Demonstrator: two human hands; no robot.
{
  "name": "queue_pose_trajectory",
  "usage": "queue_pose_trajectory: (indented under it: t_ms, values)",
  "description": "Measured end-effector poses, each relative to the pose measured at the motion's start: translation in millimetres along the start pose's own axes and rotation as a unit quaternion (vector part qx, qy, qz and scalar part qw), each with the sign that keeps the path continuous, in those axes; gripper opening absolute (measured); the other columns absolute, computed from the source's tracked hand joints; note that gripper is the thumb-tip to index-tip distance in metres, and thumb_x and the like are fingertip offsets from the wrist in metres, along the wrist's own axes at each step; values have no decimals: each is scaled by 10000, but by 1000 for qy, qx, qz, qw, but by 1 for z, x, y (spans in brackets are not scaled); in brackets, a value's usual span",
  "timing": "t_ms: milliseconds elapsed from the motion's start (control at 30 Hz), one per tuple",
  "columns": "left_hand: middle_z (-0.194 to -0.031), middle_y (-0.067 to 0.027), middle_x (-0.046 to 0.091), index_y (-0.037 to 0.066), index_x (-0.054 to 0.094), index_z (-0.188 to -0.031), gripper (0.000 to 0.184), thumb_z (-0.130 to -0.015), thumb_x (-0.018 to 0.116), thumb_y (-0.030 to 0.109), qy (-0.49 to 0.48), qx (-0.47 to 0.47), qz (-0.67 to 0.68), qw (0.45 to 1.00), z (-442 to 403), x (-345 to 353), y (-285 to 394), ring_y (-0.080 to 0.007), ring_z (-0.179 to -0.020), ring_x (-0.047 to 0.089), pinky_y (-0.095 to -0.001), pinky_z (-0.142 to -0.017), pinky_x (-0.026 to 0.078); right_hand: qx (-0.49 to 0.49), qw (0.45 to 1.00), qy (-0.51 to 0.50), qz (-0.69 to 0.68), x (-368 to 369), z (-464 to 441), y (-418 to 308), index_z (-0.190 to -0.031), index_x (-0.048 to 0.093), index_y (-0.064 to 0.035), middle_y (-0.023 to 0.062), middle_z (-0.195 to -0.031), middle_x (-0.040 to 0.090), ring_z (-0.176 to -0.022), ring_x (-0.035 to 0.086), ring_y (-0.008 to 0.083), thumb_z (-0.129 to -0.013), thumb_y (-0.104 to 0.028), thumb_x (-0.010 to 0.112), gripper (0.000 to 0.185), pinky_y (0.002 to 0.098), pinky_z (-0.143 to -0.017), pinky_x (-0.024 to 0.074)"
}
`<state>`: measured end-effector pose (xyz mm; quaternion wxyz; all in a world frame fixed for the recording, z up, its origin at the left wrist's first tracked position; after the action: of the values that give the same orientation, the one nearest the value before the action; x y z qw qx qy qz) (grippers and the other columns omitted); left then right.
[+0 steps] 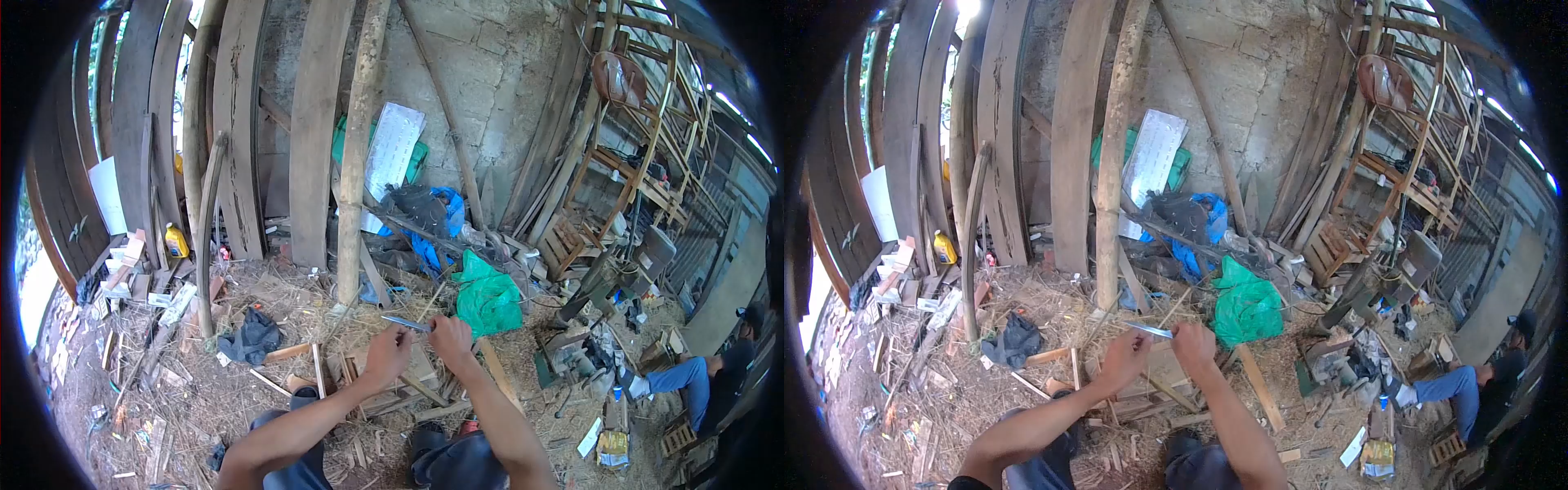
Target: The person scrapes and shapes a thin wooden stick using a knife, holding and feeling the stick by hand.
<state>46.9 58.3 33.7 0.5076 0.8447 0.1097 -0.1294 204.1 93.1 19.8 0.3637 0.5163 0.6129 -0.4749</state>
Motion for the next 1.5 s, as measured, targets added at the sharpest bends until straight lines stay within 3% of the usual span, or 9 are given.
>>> queue_pose_trajectory:
  t_ms: [100,300,467,667,733,833,1067,1133,1500]
  values:
    - [-698,-199,613,-23,564,-829,137,-838,584,112,37,-17,40,998,-5,-1,-10,-342,-632,622,-384,-556,467,-9,999,32,12,-3,-8,-5,-801,699,-139,159,-731,651,-698,652,317,-800,-189,547,159,412,-646,529]
    - [-704,-193,618,-7,560,-835,131,-830,589,120,-12,13,-27,999,9,-27,14,-359,-654,620,-400,-579,482,224,974,-28,22,17,0,104,-784,682,-20,179,-815,667,-809,660,324,-799,-204,573,214,396,-701,540]
    - [-691,-198,608,-10,550,-817,179,-846,579,164,-25,-14,-42,999,0,-35,1,-384,-642,596,-414,-576,471,275,961,2,2,17,24,128,-805,677,6,226,-829,652,-815,639,382,-788,-265,571,292,452,-726,522]
    - [-706,-158,623,6,599,-848,172,-847,583,178,-44,-43,-31,998,-6,-17,-20,-272,-639,611,-357,-598,459,140,976,93,-136,1,7,58,-795,685,-39,231,-691,621,-678,623,397,-783,-245,599,223,458,-640,516]
    - [-686,-140,619,4,601,-854,177,-859,566,177,-44,-38,-18,998,-7,-14,-16,-237,-624,609,-341,-591,453,-1,980,135,-144,-31,14,6,-794,683,-71,197,-627,609,-606,613,375,-768,-203,609,154,447,-573,508]
    - [-649,-165,583,-11,605,-879,182,-873,530,154,-79,-55,62,993,-8,-10,-14,-254,-565,566,-351,-555,426,-78,991,63,-87,-13,10,-17,-793,676,-99,150,-688,643,-642,632,340,-757,-211,581,151,435,-605,515]
    - [-638,-86,549,-10,600,-869,240,-899,483,197,-136,-57,64,987,0,-4,-16,-144,-566,500,-308,-556,405,18,998,51,-23,-10,0,16,-781,681,-106,152,-698,645,-658,637,348,-735,-208,597,139,431,-629,521]
    - [-653,-72,557,-6,601,-864,260,-906,470,215,-150,-36,39,987,5,-4,-10,-131,-593,516,-301,-577,416,173,984,47,-4,-6,-4,61,-806,688,-98,172,-711,645,-694,638,364,-762,-234,588,174,444,-672,521]
    - [-603,-99,513,15,604,-864,227,-917,453,176,-131,-85,94,983,2,-6,0,-180,-551,512,-330,-547,403,150,980,68,-108,12,13,62,-698,653,8,268,-649,582,-672,608,419,-790,-228,560,270,481,-619,491]
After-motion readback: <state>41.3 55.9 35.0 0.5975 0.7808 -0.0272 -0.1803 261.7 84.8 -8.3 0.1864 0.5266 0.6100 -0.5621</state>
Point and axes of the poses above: each hand's wrist, its own z-axis away from the middle knuckle, its own x-axis out of the palm, y = z × x, the point moved 7 cm from there along -z, towards the middle knuckle
